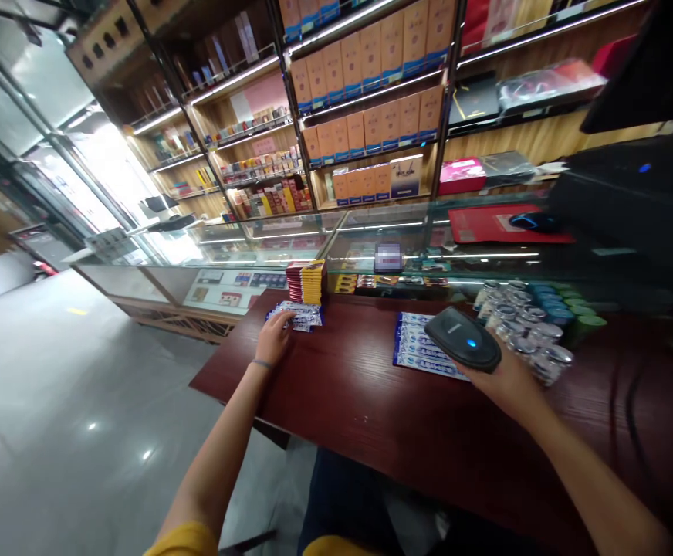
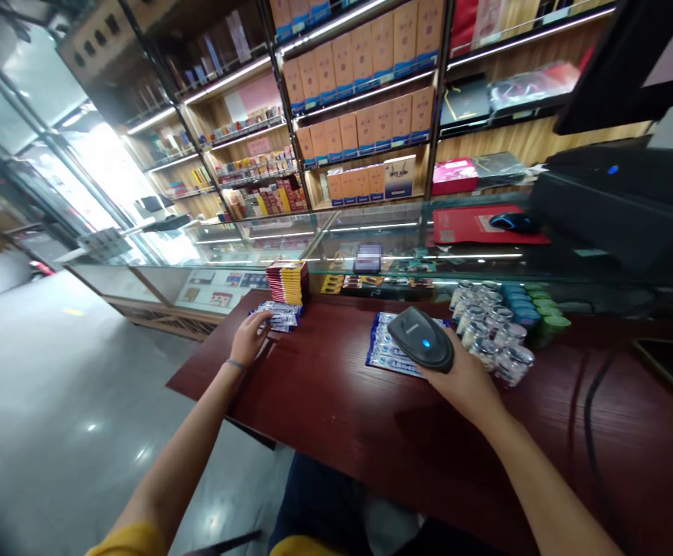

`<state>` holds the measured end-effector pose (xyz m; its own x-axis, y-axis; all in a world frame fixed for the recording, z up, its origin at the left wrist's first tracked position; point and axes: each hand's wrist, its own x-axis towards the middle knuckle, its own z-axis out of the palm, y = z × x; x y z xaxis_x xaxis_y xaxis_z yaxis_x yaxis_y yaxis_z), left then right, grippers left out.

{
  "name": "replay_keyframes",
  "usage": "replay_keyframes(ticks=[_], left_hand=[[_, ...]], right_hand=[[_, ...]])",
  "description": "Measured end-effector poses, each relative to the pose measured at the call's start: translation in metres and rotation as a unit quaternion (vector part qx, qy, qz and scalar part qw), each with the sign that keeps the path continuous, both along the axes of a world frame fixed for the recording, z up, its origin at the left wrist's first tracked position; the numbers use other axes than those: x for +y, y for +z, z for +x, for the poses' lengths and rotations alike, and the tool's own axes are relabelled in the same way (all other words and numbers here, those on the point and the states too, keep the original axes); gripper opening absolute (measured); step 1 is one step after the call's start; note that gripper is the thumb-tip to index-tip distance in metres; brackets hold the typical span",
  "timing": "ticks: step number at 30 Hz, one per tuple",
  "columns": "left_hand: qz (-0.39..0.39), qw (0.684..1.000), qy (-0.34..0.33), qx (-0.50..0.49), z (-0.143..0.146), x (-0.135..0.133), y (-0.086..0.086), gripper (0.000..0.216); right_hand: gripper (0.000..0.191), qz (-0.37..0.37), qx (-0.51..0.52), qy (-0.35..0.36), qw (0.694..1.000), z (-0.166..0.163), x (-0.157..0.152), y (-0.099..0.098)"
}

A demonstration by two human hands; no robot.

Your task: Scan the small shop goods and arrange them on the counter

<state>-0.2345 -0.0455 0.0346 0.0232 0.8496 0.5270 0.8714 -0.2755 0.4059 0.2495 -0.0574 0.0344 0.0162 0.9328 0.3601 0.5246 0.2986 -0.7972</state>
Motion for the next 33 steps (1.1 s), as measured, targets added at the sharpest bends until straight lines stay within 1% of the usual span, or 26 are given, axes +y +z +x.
replay_keyframes(ticks=[3,6,9,12,16,22,27,30,33], left_hand=[[-0.024,0.999,0.014,0.036,-0.017,-0.003,-0.005,0.032],[-0.044,0.998,0.014,0.049,-0.029,-0.004,-0.01,0.033],[-0.058,0.998,0.013,0.035,-0.039,-0.002,-0.016,0.03],[-0.058,0.998,0.029,0.011,-0.045,0.0,-0.023,0.031],[-0.049,0.998,0.028,-0.013,-0.048,0.003,-0.032,0.032],[-0.034,0.999,0.018,-0.022,-0.05,0.003,-0.037,0.035],[-0.034,0.999,0.023,0.013,-0.05,0.003,-0.038,0.043],[-0.04,0.998,0.029,0.039,-0.05,0.002,-0.037,0.048],[-0.038,0.997,0.027,0.063,-0.049,0.0,-0.036,0.054]], right_hand=[[0.05,-0.025,-0.028,0.006,0.999,-0.007,-0.006,0.001],[0.045,-0.042,-0.054,0.034,0.997,-0.009,-0.006,-0.004],[0.045,-0.034,-0.078,0.051,0.995,-0.01,-0.005,-0.007],[0.042,-0.025,-0.1,0.049,0.993,-0.014,-0.01,-0.005],[0.042,-0.023,-0.106,0.047,0.993,-0.017,-0.014,-0.003],[0.045,-0.063,-0.117,0.075,0.988,-0.009,-0.005,-0.007],[0.047,-0.065,-0.12,0.067,0.988,-0.012,-0.008,-0.005],[0.047,-0.05,-0.122,0.047,0.99,-0.016,-0.012,-0.003],[0.047,-0.04,-0.118,0.047,0.991,-0.017,-0.014,-0.003]])
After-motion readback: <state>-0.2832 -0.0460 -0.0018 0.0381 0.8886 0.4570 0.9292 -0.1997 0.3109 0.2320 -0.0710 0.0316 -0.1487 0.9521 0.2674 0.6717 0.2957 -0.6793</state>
